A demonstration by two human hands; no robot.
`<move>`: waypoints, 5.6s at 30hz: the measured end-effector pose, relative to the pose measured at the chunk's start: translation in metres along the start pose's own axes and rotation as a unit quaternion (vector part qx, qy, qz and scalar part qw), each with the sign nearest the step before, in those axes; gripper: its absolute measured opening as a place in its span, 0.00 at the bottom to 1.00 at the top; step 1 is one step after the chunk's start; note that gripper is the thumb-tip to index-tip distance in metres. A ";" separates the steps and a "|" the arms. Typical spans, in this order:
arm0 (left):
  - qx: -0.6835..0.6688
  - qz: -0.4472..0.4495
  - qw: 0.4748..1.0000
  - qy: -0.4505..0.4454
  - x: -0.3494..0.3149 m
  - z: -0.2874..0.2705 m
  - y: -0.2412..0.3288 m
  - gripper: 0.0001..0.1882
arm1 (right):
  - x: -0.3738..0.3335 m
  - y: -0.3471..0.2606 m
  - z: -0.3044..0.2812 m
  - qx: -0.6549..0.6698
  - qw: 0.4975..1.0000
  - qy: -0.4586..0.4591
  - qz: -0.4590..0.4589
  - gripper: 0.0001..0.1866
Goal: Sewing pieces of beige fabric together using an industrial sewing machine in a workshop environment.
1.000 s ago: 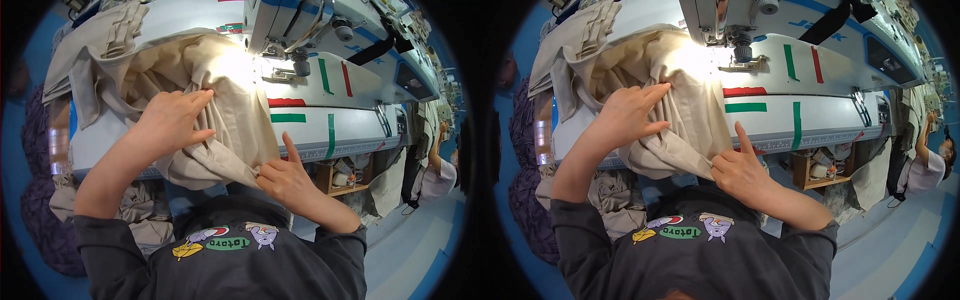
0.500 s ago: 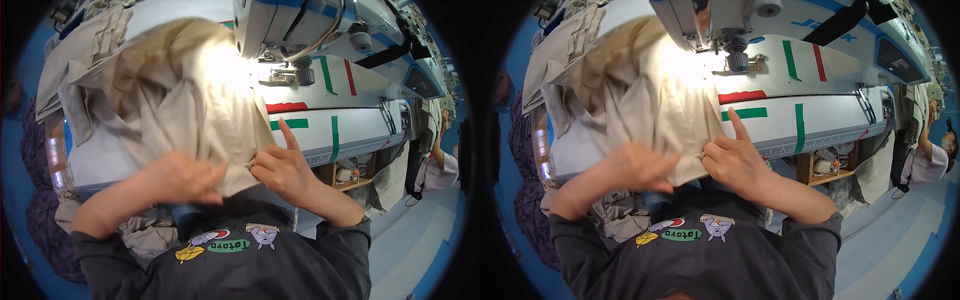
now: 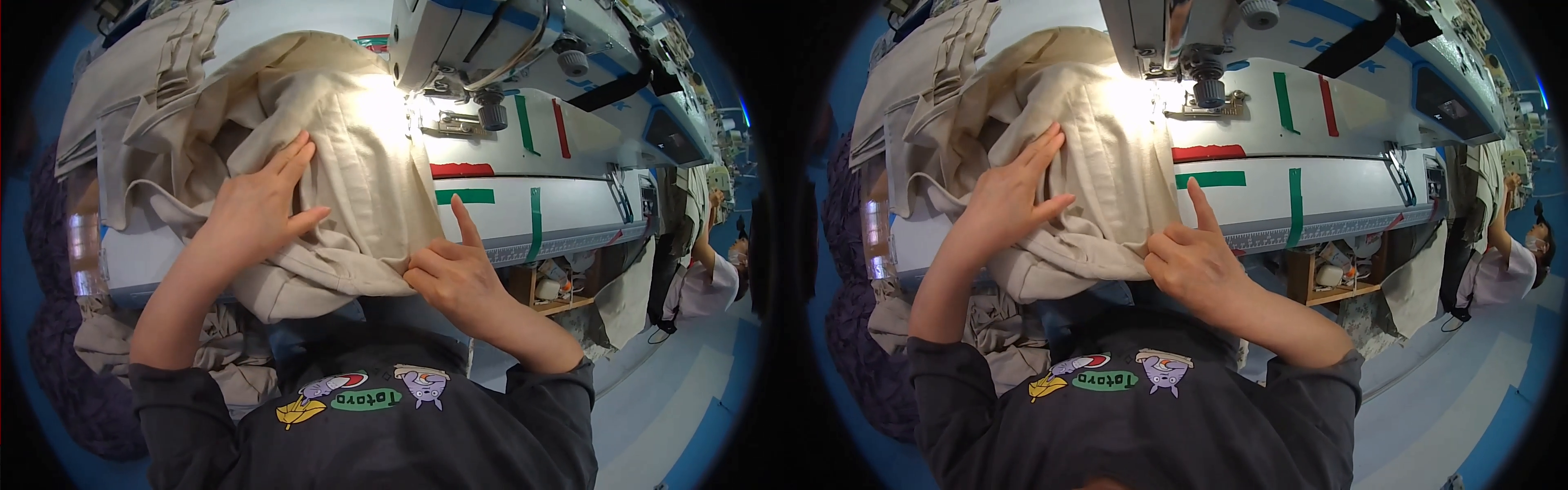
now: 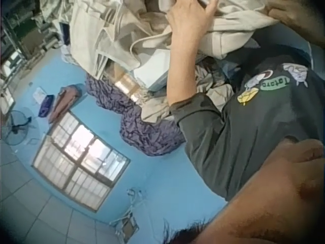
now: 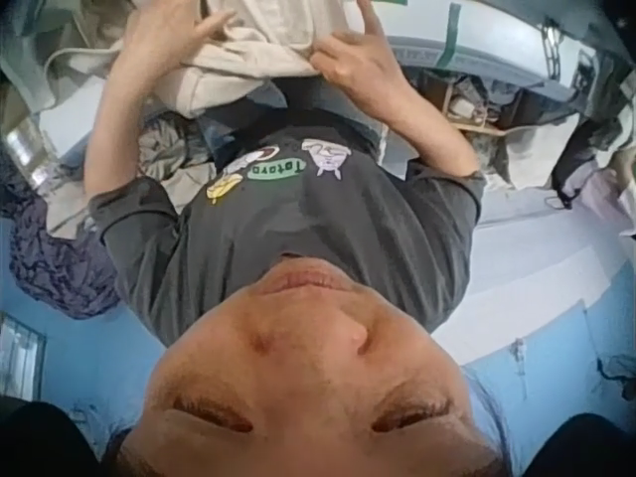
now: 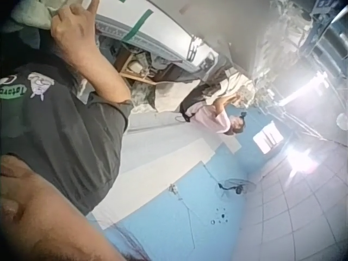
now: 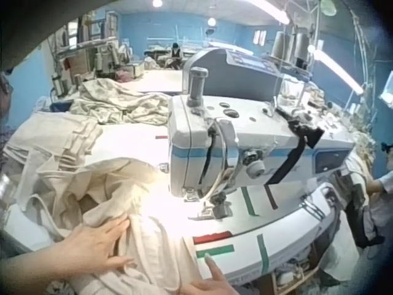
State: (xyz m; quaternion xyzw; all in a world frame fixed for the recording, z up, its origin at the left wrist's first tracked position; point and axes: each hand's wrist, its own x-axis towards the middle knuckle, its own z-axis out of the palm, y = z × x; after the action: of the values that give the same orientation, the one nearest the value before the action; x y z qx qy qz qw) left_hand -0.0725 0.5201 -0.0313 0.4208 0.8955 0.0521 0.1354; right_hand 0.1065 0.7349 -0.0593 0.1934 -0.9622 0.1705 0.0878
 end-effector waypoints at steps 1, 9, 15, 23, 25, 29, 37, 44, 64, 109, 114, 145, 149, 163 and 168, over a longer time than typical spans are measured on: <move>0.003 -0.007 1.000 -0.002 0.003 -0.001 -0.001 0.40 | 0.001 0.002 0.000 -0.001 1.000 0.001 0.003 0.06; 0.011 0.016 0.998 0.061 0.025 0.003 -0.018 0.40 | 0.019 0.016 -0.004 0.009 1.000 -0.011 0.006 0.06; 0.036 0.043 0.990 0.125 0.042 0.010 -0.031 0.41 | 0.030 0.029 -0.010 0.017 1.000 -0.026 0.004 0.05; -0.030 0.280 0.958 -0.061 -0.065 -0.013 0.068 0.35 | 0.021 0.021 -0.003 0.073 0.997 -0.038 -0.014 0.05; -0.091 0.165 0.982 -0.029 -0.046 -0.012 0.065 0.35 | 0.014 0.011 -0.002 0.060 0.997 -0.054 -0.019 0.04; -0.012 -0.041 0.998 -0.043 0.006 0.007 0.012 0.39 | -0.005 -0.003 0.002 0.042 0.998 0.037 -0.035 0.05; 0.018 -0.023 0.997 0.067 0.043 0.011 -0.039 0.41 | 0.006 0.008 -0.001 0.000 0.999 -0.023 -0.047 0.07; 0.039 -0.050 0.993 0.101 0.067 0.009 -0.050 0.39 | 0.021 0.024 -0.004 0.010 0.999 -0.014 -0.031 0.06; -0.024 0.318 0.939 0.126 0.021 0.012 0.040 0.22 | 0.010 0.025 0.013 0.104 0.992 0.047 -0.046 0.06; -0.118 0.276 0.940 0.163 0.058 0.041 0.021 0.21 | 0.017 0.039 0.017 0.032 0.999 0.038 -0.021 0.22; 0.038 0.316 0.930 0.184 0.077 0.042 0.020 0.22 | 0.016 0.053 0.022 0.059 0.986 0.118 -0.101 0.16; -0.053 0.373 0.912 0.162 0.067 0.038 0.021 0.25 | 0.016 0.061 0.020 0.067 0.990 0.109 -0.060 0.14; -0.124 0.356 0.920 0.105 0.061 0.046 0.006 0.23 | 0.020 0.061 0.019 0.073 0.990 0.103 -0.071 0.13; -0.079 0.329 0.934 0.116 0.082 0.039 0.015 0.32 | 0.030 0.074 0.021 0.067 0.988 0.115 -0.072 0.14; -0.084 0.325 0.935 0.114 0.075 0.034 0.021 0.32 | 0.034 0.069 0.018 0.012 0.990 0.125 -0.058 0.14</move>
State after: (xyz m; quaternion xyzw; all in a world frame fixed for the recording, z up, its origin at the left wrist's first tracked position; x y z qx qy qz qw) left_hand -0.0927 0.5907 -0.0745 0.6674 0.7115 0.2155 0.0432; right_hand 0.0457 0.7768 -0.0880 0.2275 -0.9287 0.1993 0.2144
